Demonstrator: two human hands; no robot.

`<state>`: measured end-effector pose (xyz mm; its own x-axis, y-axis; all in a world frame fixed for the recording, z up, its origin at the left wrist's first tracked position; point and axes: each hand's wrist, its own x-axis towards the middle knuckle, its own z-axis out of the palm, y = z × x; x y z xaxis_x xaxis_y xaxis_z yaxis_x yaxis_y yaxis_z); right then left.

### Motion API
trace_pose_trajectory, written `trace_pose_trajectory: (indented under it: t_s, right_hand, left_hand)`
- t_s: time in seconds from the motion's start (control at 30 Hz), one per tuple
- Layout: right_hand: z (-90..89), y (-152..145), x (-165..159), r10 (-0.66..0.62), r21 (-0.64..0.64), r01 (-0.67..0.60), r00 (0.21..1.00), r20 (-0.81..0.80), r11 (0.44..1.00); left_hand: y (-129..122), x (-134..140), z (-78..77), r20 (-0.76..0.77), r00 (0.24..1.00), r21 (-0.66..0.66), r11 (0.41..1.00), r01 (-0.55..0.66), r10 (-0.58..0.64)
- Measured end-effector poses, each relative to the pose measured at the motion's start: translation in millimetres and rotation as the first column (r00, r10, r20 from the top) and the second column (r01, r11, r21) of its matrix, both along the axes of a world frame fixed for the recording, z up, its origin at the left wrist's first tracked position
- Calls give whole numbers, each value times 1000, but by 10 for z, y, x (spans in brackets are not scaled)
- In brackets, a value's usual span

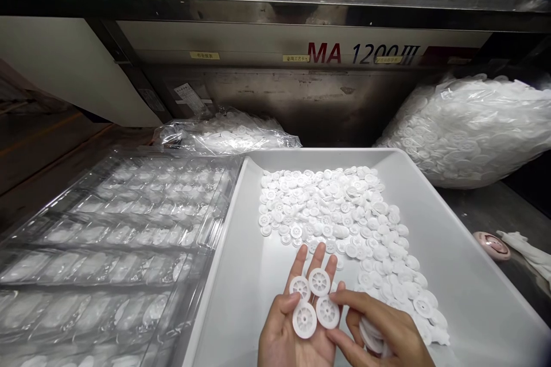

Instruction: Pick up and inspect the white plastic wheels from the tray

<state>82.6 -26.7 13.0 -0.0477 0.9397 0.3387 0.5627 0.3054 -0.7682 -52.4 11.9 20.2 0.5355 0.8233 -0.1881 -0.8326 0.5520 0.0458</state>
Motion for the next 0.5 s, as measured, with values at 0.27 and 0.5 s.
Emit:
trace_pose_trajectory:
  t_s: [0.27,0.5]
  right_hand:
    - [0,12,12,26,-42,-26,1000,-7,999]
    - [10,9,9,4,-89,-5,1000,-11,996]
  left_hand:
    - [-8,5,15,-38,999,-39,999,-10,8]
    - [28,-28,82,-125,992,-185,983,0,-24]
